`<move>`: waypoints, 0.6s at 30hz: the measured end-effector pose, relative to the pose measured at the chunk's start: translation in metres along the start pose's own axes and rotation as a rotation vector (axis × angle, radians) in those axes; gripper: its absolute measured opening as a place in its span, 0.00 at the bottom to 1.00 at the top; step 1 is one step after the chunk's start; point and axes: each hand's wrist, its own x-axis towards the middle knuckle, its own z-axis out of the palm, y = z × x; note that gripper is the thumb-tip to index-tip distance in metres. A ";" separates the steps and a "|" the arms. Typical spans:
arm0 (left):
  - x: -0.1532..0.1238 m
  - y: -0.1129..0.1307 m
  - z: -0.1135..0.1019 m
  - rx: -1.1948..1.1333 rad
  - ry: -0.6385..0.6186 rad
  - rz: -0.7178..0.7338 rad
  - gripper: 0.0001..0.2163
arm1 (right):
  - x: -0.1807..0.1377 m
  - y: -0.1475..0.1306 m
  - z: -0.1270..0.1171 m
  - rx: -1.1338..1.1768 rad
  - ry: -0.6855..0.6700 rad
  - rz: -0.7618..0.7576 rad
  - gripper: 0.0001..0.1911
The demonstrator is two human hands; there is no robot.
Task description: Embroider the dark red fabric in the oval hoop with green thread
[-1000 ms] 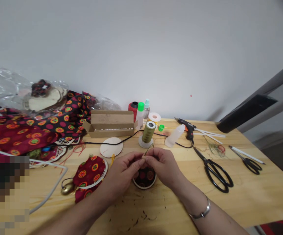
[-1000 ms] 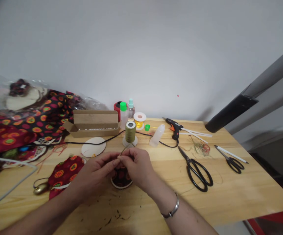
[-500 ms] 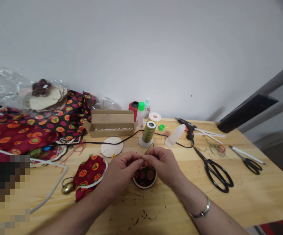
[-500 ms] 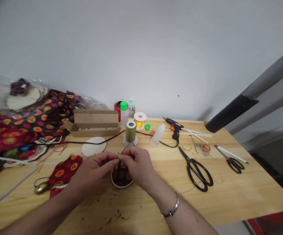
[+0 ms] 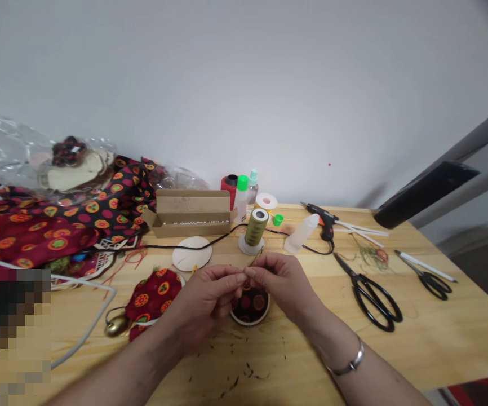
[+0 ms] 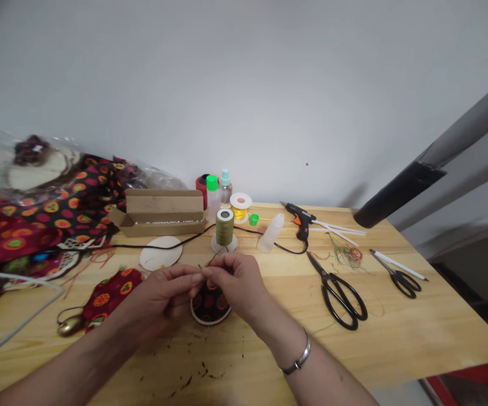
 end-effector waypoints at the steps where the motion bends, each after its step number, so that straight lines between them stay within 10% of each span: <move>1: 0.000 0.000 0.000 -0.030 -0.013 -0.010 0.06 | 0.000 0.001 0.000 0.025 -0.010 0.006 0.07; 18: -0.002 -0.001 0.001 -0.067 -0.062 0.025 0.05 | -0.001 -0.001 0.000 0.237 -0.066 0.090 0.10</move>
